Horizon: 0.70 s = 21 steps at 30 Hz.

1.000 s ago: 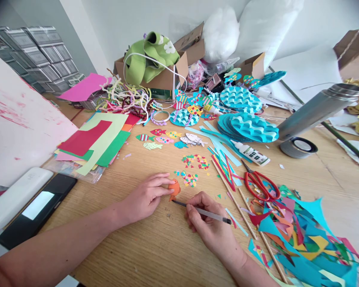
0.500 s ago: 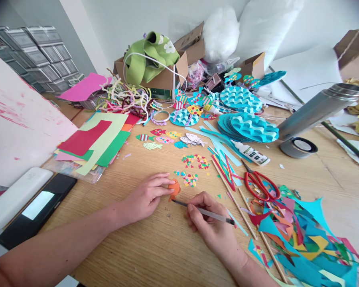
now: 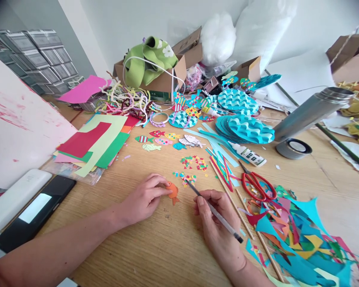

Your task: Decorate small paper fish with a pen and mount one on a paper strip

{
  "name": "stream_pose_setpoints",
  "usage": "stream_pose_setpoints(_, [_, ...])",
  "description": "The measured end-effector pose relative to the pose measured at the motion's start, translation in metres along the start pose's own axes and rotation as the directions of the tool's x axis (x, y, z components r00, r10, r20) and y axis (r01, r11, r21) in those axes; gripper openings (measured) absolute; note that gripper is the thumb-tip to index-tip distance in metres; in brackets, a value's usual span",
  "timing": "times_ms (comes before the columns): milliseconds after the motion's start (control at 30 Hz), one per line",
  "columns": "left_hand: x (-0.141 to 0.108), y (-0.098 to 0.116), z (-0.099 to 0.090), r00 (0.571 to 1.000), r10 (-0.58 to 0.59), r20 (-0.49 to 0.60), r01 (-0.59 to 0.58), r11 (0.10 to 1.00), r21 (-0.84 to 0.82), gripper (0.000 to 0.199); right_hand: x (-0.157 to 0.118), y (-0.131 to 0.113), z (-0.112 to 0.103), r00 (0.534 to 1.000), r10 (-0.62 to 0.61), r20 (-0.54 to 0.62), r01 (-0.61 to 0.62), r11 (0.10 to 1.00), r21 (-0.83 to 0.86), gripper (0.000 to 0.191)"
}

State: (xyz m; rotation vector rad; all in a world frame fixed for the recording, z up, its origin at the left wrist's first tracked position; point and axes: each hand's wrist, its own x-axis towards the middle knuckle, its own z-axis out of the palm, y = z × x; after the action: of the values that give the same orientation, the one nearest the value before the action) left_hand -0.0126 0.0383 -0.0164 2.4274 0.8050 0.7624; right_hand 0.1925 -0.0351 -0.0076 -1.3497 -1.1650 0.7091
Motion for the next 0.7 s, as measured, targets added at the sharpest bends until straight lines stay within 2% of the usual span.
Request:
stream_pose_setpoints(167, [0.0020, 0.0024, -0.0032, 0.997, 0.004, -0.079, -0.004, 1.000, -0.007, 0.035, 0.0008, 0.0019, 0.0004, 0.992, -0.125, -0.017, 0.125, 0.992, -0.036, 0.014])
stream_pose_setpoints(333, [0.0002, 0.0005, -0.0035, 0.997, 0.076, 0.006, -0.076, 0.997, 0.028, 0.040, -0.0018, 0.0008, -0.0053, 0.965, -0.252, 0.074, 0.262, 0.942, -0.208, 0.019])
stream_pose_setpoints(467, [-0.0015, 0.0027, -0.0028, 0.999, 0.050, 0.008, -0.050, 0.997, 0.062, 0.035, -0.0018, 0.0006, -0.0082, 0.923, -0.369, 0.111, 0.385, 0.864, -0.324, 0.022])
stream_pose_setpoints(600, [-0.0016, 0.0056, -0.0031, 0.999, 0.037, 0.004, -0.037, 0.998, 0.060, 0.037, 0.0009, 0.0003, -0.0076, 0.897, -0.428, 0.114, 0.442, 0.848, -0.294, 0.023])
stream_pose_setpoints(700, [-0.0010, 0.0068, -0.0039, 0.999, 0.042, -0.013, -0.041, 0.997, 0.061, 0.039, 0.0034, -0.0007, -0.0070, 0.891, -0.418, 0.177, 0.453, 0.845, -0.284, 0.022])
